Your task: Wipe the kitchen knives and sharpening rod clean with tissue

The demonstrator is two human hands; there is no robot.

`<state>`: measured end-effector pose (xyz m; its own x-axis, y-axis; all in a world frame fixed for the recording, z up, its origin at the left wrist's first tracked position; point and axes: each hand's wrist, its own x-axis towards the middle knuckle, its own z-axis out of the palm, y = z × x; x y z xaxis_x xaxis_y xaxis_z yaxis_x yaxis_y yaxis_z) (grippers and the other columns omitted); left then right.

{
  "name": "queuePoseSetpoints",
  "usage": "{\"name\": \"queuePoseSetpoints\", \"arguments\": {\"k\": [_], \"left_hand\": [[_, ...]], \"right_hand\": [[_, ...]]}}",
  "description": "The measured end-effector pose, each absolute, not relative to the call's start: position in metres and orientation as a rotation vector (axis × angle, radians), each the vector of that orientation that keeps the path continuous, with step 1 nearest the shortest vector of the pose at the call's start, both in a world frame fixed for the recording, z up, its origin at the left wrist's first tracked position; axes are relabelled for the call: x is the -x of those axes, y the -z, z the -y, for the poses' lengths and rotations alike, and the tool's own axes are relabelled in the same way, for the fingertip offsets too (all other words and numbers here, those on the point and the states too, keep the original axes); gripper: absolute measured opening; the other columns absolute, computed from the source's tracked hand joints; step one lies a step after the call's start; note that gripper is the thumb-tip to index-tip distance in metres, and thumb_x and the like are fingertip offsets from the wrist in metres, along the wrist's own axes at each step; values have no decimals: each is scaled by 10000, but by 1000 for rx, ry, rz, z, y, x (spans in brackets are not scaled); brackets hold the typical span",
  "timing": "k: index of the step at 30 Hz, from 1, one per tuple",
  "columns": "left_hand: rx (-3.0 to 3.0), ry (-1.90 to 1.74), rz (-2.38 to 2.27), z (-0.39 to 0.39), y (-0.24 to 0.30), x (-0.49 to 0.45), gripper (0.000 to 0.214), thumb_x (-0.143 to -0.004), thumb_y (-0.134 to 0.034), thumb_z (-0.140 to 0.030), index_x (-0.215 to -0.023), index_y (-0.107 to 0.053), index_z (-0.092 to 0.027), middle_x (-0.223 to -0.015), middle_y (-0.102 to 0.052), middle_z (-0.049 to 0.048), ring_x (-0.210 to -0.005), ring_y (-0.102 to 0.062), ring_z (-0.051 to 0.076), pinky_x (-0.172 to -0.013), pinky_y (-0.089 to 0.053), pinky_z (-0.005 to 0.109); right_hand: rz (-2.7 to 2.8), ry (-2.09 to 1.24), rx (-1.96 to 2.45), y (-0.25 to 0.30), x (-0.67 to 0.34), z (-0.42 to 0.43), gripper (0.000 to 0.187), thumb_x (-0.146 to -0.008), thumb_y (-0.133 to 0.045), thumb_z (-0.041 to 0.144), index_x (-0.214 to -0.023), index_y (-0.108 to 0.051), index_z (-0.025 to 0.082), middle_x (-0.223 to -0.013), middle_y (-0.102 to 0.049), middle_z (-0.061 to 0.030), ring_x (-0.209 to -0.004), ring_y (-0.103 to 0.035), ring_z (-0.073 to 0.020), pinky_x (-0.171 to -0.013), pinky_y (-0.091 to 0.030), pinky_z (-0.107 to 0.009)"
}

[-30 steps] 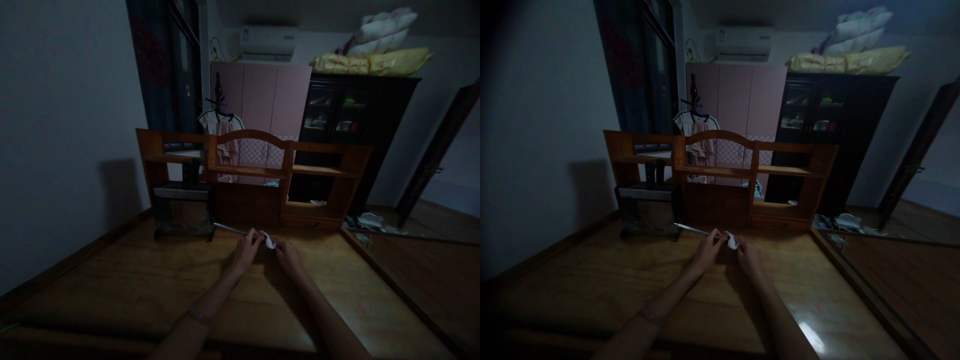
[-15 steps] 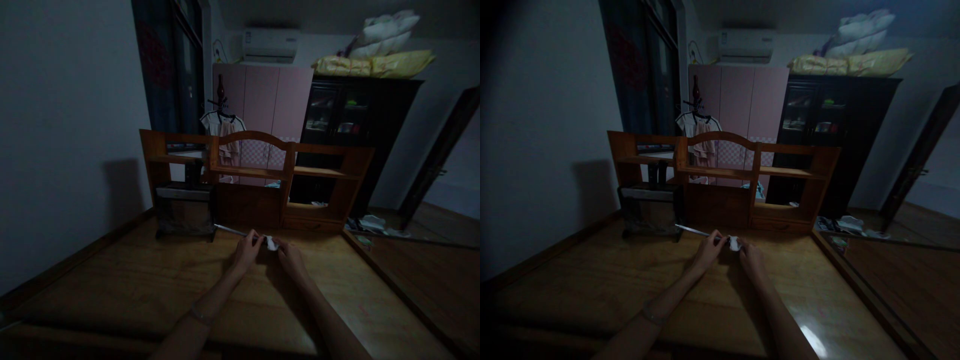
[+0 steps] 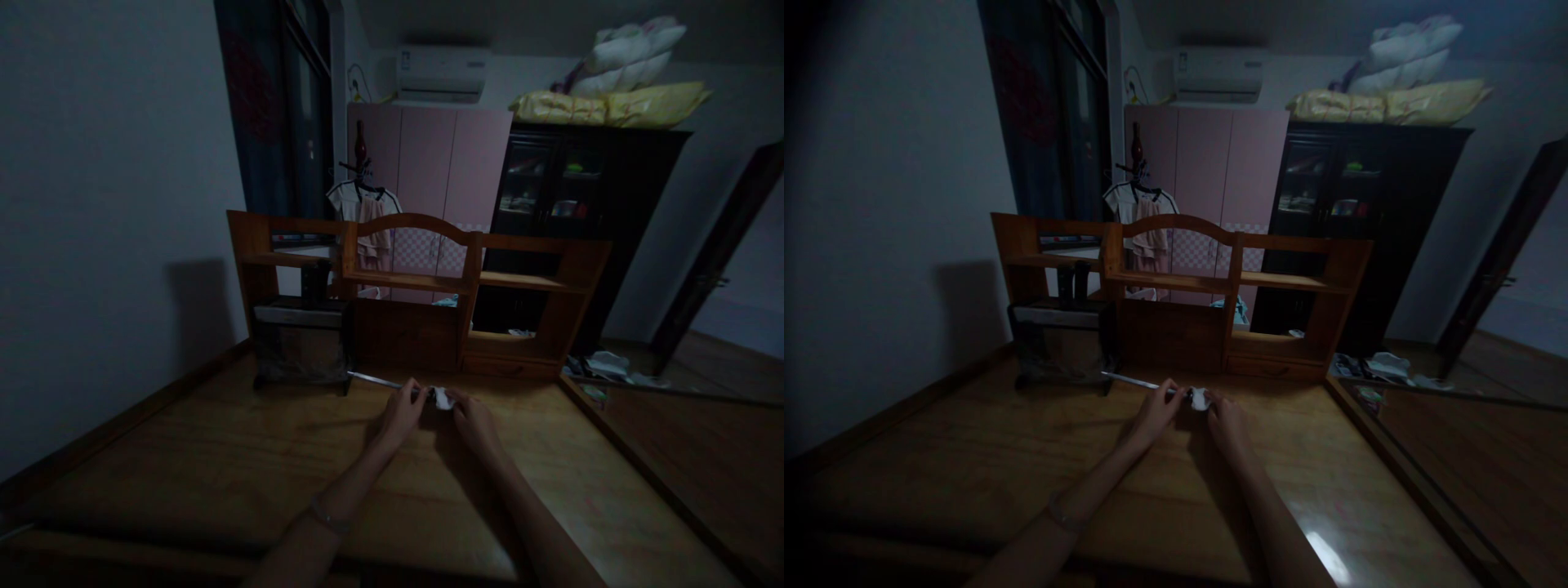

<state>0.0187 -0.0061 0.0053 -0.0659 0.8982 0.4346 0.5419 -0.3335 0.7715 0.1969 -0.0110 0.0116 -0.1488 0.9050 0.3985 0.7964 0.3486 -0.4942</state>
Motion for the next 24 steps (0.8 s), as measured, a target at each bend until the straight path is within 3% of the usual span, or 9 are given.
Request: {"name": "queuePoseSetpoints", "arguments": {"k": [24], "left_hand": [[-1755,-1246,-1629,20,-23,-20,207,-840,-487,-370,-818,-585,-189,-642,-605,-4,-586,-571,133,-556,-380,214]], "right_hand": [[2052,-227,1388,-17,-197,12,473,-774,-393,89,-1179,-611,199,-1112,-658,-56,-1021,-574,-179,-903,-391,-256]]}}
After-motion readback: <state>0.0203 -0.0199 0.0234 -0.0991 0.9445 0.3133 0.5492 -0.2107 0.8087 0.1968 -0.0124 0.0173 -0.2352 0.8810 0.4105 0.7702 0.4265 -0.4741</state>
